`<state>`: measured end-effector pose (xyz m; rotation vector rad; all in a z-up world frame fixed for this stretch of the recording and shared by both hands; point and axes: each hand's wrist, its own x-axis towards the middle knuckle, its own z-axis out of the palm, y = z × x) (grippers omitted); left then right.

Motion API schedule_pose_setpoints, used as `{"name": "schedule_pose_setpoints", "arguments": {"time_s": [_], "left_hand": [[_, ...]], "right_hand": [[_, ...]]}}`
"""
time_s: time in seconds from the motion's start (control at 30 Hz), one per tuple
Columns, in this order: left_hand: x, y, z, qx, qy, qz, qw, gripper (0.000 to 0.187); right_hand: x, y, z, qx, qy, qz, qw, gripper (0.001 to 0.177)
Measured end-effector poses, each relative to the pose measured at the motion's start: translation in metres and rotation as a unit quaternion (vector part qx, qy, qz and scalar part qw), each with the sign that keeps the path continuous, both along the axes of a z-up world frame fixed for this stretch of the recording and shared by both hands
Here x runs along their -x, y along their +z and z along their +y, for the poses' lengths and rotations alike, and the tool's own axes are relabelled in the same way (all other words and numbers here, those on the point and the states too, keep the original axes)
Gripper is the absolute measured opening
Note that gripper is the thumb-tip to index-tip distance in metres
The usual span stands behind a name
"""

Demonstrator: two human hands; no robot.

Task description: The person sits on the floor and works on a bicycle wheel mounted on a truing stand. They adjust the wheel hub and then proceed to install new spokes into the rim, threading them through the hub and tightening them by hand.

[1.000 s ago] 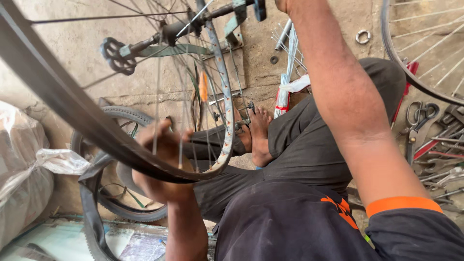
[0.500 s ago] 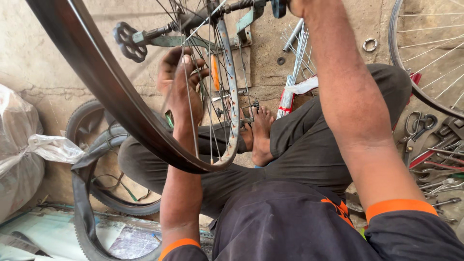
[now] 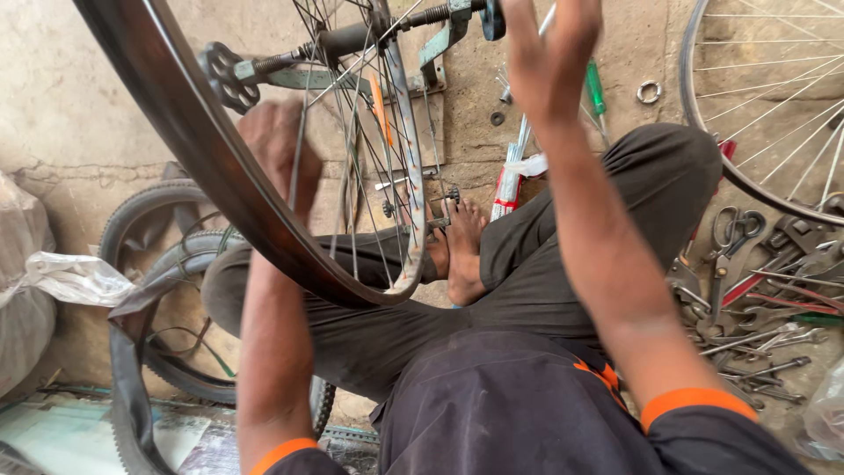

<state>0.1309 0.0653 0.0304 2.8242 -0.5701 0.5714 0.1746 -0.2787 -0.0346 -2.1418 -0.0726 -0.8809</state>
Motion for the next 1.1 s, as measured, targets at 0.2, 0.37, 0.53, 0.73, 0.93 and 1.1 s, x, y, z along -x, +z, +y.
{"name": "schedule_pose_setpoints", "arguments": {"time_s": [0.2, 0.37, 0.53, 0.73, 0.93, 1.1], "left_hand": [[0.030, 0.006, 0.076, 0.129, 0.232, 0.292, 0.919, 0.013], [0.071, -0.021, 0.090, -0.039, 0.057, 0.303, 0.951, 0.012], [0.029, -0.054, 0.122, 0.063, 0.197, 0.211, 0.955, 0.012], [0.019, -0.061, 0.078, -0.227, 0.082, 0.121, 0.963, 0.021], [0.015, -0.021, 0.005, 0.190, 0.079, 0.178, 0.962, 0.015], [0.008, -0.014, -0.012, 0.151, 0.043, 0.126, 0.980, 0.018]], "right_hand": [[0.101, -0.020, 0.075, -0.329, 0.144, 0.312, 0.880, 0.034], [0.093, -0.001, 0.110, -0.436, 0.286, 0.321, 0.791, 0.051], [0.089, 0.013, 0.115, -0.382, 0.317, 0.318, 0.808, 0.059], [0.087, -0.001, 0.113, -0.533, 0.291, 0.335, 0.720, 0.052], [0.085, -0.009, 0.127, -0.536, 0.267, 0.343, 0.723, 0.052], [0.073, 0.004, 0.132, -0.486, 0.252, 0.299, 0.782, 0.063]]}}
